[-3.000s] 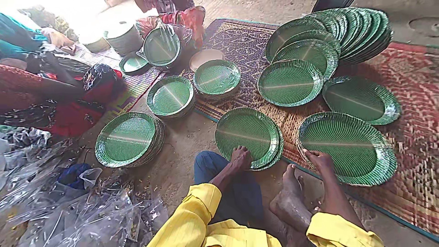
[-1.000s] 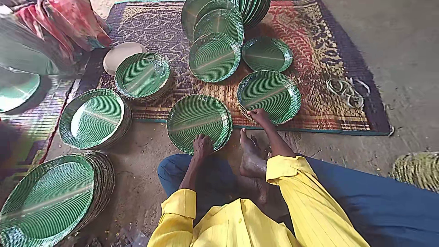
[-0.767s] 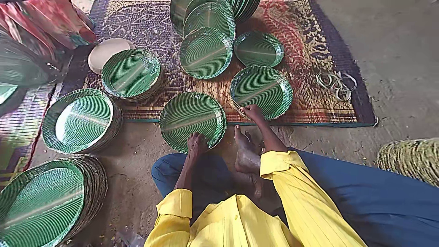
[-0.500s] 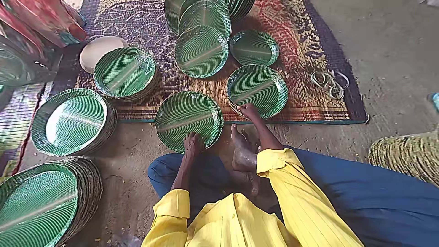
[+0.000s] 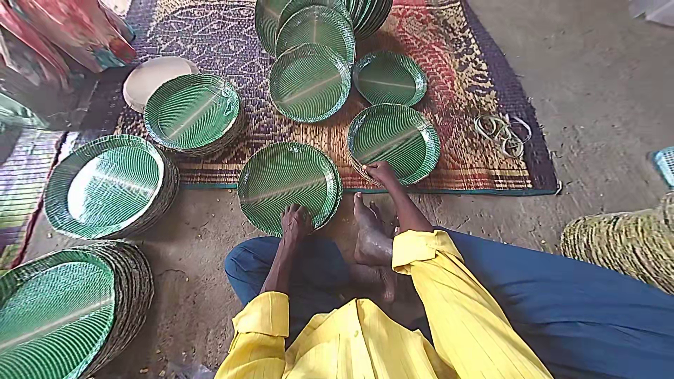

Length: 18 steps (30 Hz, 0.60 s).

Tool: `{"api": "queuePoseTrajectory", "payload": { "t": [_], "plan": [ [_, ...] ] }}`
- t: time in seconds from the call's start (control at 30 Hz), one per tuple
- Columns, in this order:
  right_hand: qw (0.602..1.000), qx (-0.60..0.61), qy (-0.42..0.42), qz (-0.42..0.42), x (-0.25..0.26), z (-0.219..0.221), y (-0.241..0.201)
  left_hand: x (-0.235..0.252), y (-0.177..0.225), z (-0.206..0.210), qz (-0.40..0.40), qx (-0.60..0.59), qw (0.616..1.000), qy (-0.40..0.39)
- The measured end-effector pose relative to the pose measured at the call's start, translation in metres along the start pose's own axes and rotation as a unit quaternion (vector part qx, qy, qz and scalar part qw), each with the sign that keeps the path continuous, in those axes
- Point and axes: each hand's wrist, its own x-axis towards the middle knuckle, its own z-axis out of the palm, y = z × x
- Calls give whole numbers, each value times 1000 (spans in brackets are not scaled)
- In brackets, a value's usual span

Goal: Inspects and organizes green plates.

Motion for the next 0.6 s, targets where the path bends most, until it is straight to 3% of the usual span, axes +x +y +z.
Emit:
{"api": "queuePoseTrajectory", "payload": {
  "t": [0.4,0.6],
  "plan": [
    [988,-128,42,-78,-8,11,-2,0,-2,5,10,14,1000,26],
    [985,-95,118,-88,-21,14,-10,-1,2,0,11,27,1000,1]
  ]
}}
